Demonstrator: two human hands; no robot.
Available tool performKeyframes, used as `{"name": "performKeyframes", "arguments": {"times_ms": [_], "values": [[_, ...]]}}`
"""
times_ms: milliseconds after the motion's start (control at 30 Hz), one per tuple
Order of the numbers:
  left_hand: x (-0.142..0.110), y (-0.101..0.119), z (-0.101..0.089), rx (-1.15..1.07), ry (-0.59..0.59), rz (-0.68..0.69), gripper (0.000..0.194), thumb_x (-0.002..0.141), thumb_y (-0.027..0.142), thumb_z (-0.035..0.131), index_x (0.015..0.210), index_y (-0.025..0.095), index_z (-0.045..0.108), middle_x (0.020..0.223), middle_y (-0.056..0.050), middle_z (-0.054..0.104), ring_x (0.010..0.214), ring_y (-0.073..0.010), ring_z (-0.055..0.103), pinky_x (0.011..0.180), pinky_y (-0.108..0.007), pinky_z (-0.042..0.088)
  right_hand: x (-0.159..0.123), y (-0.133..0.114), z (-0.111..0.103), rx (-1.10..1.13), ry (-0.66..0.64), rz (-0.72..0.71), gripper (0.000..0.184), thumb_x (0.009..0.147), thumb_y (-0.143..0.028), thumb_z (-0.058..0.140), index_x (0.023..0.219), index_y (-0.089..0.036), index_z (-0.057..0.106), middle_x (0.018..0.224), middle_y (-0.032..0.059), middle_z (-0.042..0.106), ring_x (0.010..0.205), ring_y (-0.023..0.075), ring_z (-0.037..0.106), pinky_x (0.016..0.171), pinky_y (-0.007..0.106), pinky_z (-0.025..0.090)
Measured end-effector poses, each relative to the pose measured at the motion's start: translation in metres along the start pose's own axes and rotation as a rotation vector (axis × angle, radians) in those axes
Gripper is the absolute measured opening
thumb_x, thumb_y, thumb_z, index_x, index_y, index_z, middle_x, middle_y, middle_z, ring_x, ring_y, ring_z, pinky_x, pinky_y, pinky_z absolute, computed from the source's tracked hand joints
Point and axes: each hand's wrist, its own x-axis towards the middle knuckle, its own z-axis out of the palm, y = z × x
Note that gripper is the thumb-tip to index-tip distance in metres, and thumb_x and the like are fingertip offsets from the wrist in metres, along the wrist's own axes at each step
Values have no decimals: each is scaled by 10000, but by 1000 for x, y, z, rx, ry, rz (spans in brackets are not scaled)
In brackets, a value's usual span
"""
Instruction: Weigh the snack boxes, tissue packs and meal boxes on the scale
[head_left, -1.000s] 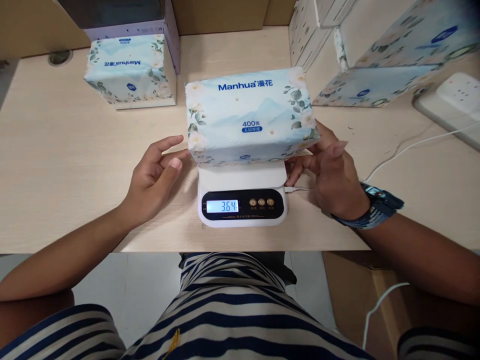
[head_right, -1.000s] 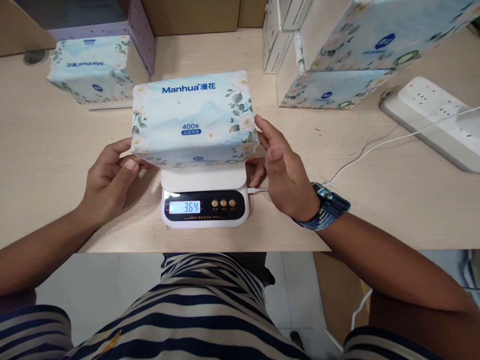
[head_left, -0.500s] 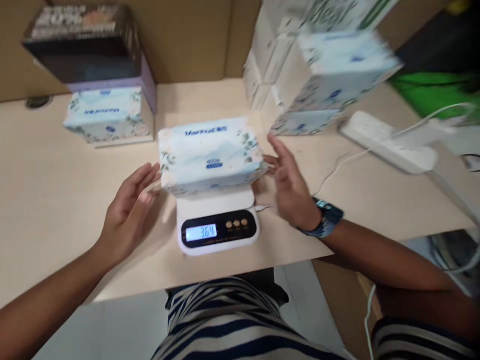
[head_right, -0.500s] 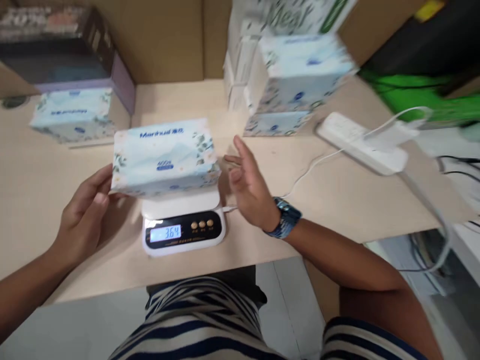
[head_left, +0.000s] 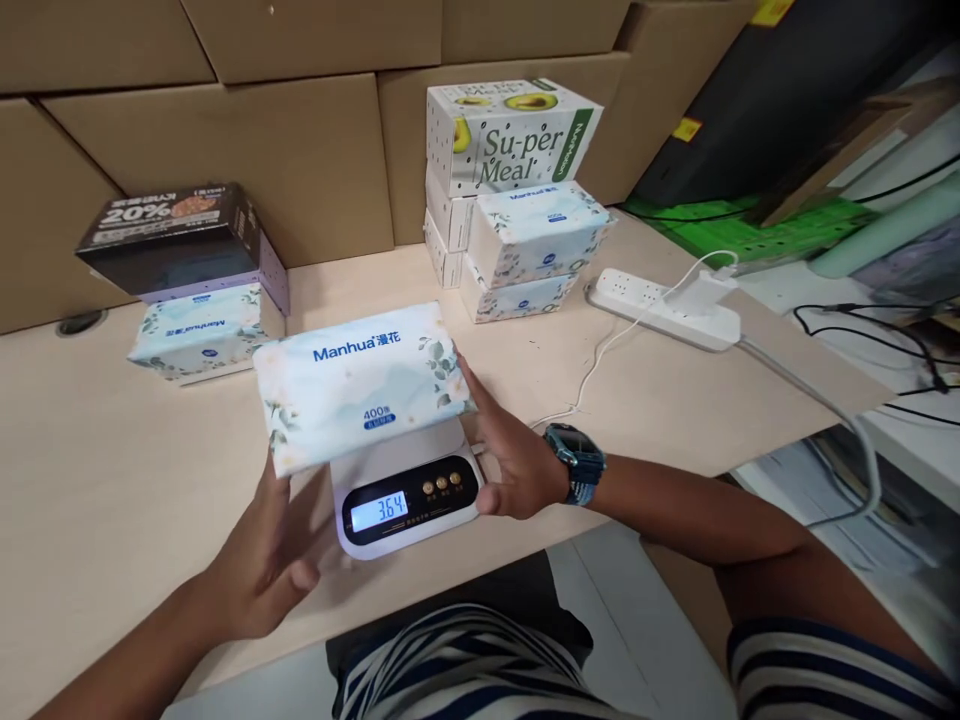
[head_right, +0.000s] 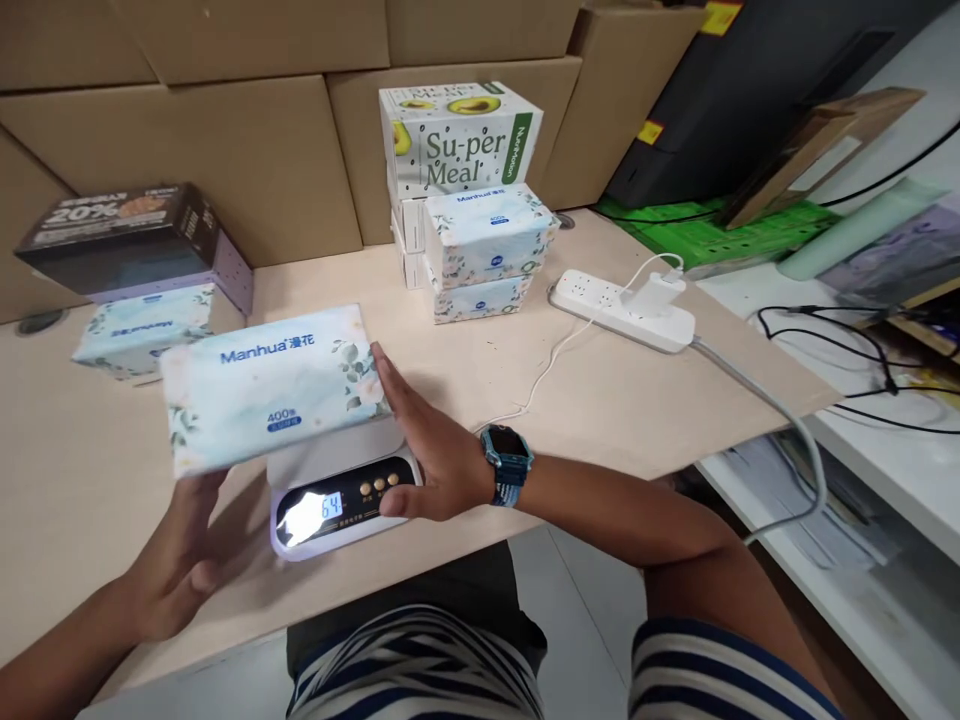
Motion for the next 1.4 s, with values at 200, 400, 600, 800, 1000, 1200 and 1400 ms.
{"name": "performKeyframes", "arguments": {"times_ms": [200,400,600,800,1000,1200,1400], "values": [[12,22,-6,217,8,153,933,1042,706,508,1811,515,15,1929,62,201,1773,-500,212,1272,-745,549,-4,-11,-9,-164,229,-34,1247,916,-978,442,1781,-383,-232,1946,56,95,1798,391,186,1444,653,280],[72,44,11,208,-136,179,923,1121,653,478,1797,485,-128,1928,74,-69,1806,-383,124,1460,-635,300,-16,-20,-40,-346,722,164,994,1078,-701,440,1811,-314,-109,1860,172,308,1734,375,372,1351,629,472],[141,20,32,356,-288,3,949,1118,755,306,1833,145,174,1912,-163,64,1807,-372,99,1472,-639,200,-61,19,-78,-740,625,382,823,1075,-556,614,1774,-271,286,1833,229,376,1722,438,377,1331,751,424],[117,-12,-1,429,-123,-254,987,1089,807,240,1794,121,314,1908,-187,178,1804,-383,148,1472,-643,170,-58,41,-90,-959,167,354,520,1096,-373,520,1566,-184,638,1680,219,621,1587,405,588,1306,735,442],[52,-43,-55,444,337,-333,982,1003,853,451,1655,123,535,1875,-225,315,1798,-438,174,1481,-643,91,-49,64,-110,-850,138,264,479,1060,-304,457,1437,-178,722,1578,206,712,1525,365,659,1285,697,503],[27,-75,-109,98,848,-561,1048,973,825,571,1731,134,358,1906,-223,214,1814,-352,151,1497,-505,83,-9,43,-94,-545,277,214,452,1074,-520,557,1406,-267,731,1502,160,767,1471,363,700,1329,693,467],[25,-93,-129,-196,779,-613,1155,992,891,46,1733,56,341,1848,-287,336,1744,-391,369,1421,-587,352,150,-9,3,77,156,418,685,1011,-601,709,1567,-214,611,1661,188,636,1577,377,589,1377,647,406]]}}
